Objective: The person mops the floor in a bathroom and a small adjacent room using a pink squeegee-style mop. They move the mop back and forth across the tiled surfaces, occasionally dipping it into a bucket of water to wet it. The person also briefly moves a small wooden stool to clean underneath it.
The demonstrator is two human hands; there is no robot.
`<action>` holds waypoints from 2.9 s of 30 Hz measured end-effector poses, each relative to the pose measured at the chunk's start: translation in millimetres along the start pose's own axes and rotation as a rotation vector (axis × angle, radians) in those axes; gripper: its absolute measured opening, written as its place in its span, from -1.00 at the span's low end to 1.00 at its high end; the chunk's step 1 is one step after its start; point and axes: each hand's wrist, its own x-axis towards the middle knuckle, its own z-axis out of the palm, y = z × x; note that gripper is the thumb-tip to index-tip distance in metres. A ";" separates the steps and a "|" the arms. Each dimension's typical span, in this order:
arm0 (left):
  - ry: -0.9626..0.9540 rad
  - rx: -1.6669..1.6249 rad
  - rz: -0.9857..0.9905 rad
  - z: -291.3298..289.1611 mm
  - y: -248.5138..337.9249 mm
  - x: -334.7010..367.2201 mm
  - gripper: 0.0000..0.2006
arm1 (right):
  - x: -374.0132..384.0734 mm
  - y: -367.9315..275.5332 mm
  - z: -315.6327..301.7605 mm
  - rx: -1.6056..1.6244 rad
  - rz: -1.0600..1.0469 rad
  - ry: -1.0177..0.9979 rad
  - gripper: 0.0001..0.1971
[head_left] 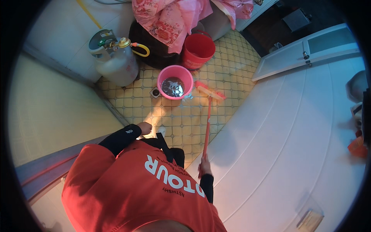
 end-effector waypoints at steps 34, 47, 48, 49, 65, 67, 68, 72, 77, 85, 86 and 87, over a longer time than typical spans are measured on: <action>0.066 -0.545 -0.134 -178.5 146.9 264.9 -0.79 | 398.1 -374.3 -196.9 -0.471 -0.370 0.223 -0.58; 0.178 -0.446 0.098 -257.5 143.0 308.0 -0.78 | 129.0 -277.0 -155.9 -0.448 0.047 -0.121 -0.49; 0.179 -0.498 0.111 -261.3 140.9 304.3 -0.80 | 125.7 -286.9 -149.0 -0.438 0.051 -0.128 -0.49; 0.191 -0.501 0.116 -268.5 139.1 302.0 -0.80 | 128.3 -295.7 -143.2 -0.415 0.050 -0.113 -0.49; 0.074 -0.308 -0.023 -287.1 79.2 253.0 -0.77 | 300.4 -399.9 -86.8 0.006 -0.202 -0.103 -0.51; 0.097 -0.271 -0.046 -269.7 57.4 265.8 -0.75 | 260.6 -356.7 -94.1 -0.107 -0.129 -0.109 -0.43; 0.154 -0.231 -0.033 -259.6 45.5 274.0 -0.75 | 235.1 -342.6 -102.2 -0.130 -0.102 -0.133 -0.44; 0.116 -0.032 0.076 -248.5 13.3 294.3 -0.75 | 192.4 -254.9 -149.4 -0.262 -0.127 -0.089 -0.45; 0.029 -0.069 -0.297 -220.1 -7.5 325.9 -0.77 | 230.5 -291.1 -178.3 -0.341 -0.156 -0.170 -0.44; 0.121 -0.134 -0.171 -343.9 180.9 401.0 -0.71 | 434.9 -434.5 -236.7 -0.077 -0.050 -0.127 -0.56; 0.071 -0.135 -0.147 -335.9 183.6 411.0 -0.72 | 431.2 -470.7 -237.7 -0.062 -0.038 -0.095 -0.74; 0.023 -0.140 -0.114 -328.6 183.8 424.4 -0.71 | 418.2 -500.1 -241.6 -0.057 -0.106 -0.100 -0.60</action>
